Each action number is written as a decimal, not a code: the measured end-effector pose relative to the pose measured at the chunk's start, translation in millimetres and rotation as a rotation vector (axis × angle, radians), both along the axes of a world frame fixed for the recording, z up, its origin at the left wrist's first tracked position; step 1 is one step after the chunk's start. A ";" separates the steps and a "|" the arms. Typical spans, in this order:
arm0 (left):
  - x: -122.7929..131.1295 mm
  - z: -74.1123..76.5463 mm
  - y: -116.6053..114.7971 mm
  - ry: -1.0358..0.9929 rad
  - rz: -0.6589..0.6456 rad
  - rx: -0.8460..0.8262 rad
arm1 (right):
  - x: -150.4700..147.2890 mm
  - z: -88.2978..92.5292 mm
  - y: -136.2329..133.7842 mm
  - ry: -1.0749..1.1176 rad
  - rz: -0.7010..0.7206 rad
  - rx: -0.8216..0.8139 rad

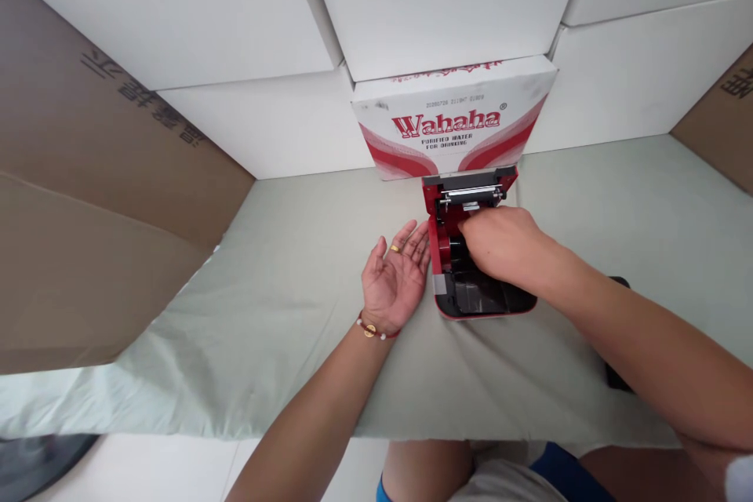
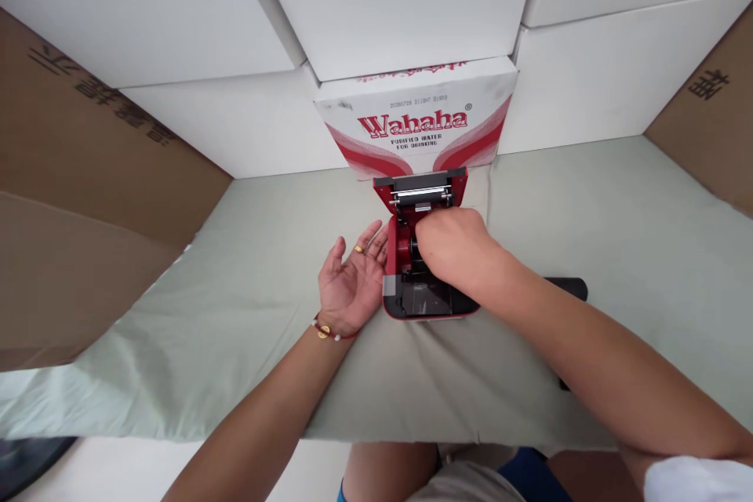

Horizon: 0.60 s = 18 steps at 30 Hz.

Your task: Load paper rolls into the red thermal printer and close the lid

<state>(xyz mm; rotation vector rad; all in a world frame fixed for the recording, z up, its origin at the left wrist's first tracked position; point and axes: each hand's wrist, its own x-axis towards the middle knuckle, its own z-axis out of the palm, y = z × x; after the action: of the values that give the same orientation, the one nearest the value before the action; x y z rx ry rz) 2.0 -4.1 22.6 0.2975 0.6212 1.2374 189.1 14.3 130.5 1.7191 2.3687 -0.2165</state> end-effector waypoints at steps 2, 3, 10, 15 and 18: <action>-0.3 -1.7 1.1 -0.010 0.012 -0.014 | 2.3 -2.8 -1.4 0.003 -0.030 0.020; -0.6 -2.6 1.5 -0.016 0.016 -0.020 | 3.1 -3.8 -2.2 0.016 -0.048 0.032; -3.6 -6.9 2.9 -0.002 0.018 0.004 | 8.0 1.6 -20.0 0.216 -0.165 0.041; -3.1 -9.5 4.2 0.025 0.027 0.014 | 70.5 17.5 -61.7 0.835 -0.275 -0.039; -3.3 -10.5 4.5 0.054 0.028 0.027 | 125.5 10.8 -85.6 0.962 -0.487 0.152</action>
<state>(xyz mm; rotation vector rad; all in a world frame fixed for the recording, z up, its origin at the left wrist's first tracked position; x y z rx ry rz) -1.4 0.4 12.2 0.3469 0.6572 1.2685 314.6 -71.3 141.3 2.6798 2.4602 -1.2024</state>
